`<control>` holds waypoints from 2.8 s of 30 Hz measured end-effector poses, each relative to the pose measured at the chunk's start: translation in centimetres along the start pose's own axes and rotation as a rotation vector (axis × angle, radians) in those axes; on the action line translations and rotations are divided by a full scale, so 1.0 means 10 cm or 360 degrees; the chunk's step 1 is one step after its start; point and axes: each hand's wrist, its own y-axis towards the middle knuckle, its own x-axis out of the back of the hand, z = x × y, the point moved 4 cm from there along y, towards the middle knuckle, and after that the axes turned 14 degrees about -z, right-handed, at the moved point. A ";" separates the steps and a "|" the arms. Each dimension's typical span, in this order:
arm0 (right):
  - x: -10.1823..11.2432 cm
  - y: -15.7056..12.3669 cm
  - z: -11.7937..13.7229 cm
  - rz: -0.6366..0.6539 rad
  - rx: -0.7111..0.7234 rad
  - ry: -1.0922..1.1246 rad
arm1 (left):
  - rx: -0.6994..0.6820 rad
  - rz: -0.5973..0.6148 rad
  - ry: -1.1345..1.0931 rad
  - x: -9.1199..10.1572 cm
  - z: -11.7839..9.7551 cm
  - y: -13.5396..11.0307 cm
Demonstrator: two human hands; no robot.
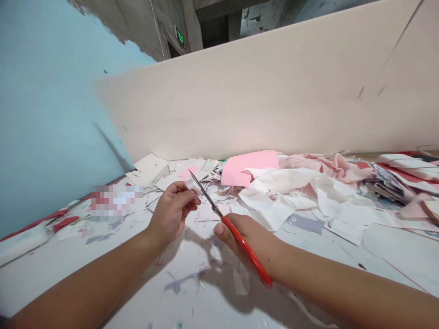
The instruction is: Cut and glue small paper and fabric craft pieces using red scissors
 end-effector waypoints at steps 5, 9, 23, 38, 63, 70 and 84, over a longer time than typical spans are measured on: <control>0.00 -0.01 0.04 0.0094 -0.0013 0.0014 | -0.0003 0.0001 -0.0003 0.01 0.00 -0.01; 0.00 0.00 0.05 0.0091 -0.0005 -0.0017 | -0.0020 0.0024 0.0012 0.01 0.01 -0.02; 0.00 0.02 0.07 0.0126 -0.0077 -0.0050 | -0.0039 0.0035 -0.0005 -0.01 0.01 -0.03; -0.02 0.05 0.03 0.0070 -0.0182 -0.0100 | -0.0077 0.0080 0.0020 -0.03 0.01 -0.08; 0.10 0.07 -0.05 0.0027 -0.0107 0.0206 | -0.0187 0.0074 -0.0078 0.01 -0.07 -0.07; -0.05 -0.02 -0.04 0.0276 -0.0010 0.0621 | -0.0125 0.0035 -0.0060 0.00 -0.04 -0.06; -0.09 -0.02 0.06 0.0136 0.0205 0.0382 | -0.0088 0.0020 -0.0034 -0.02 -0.03 -0.10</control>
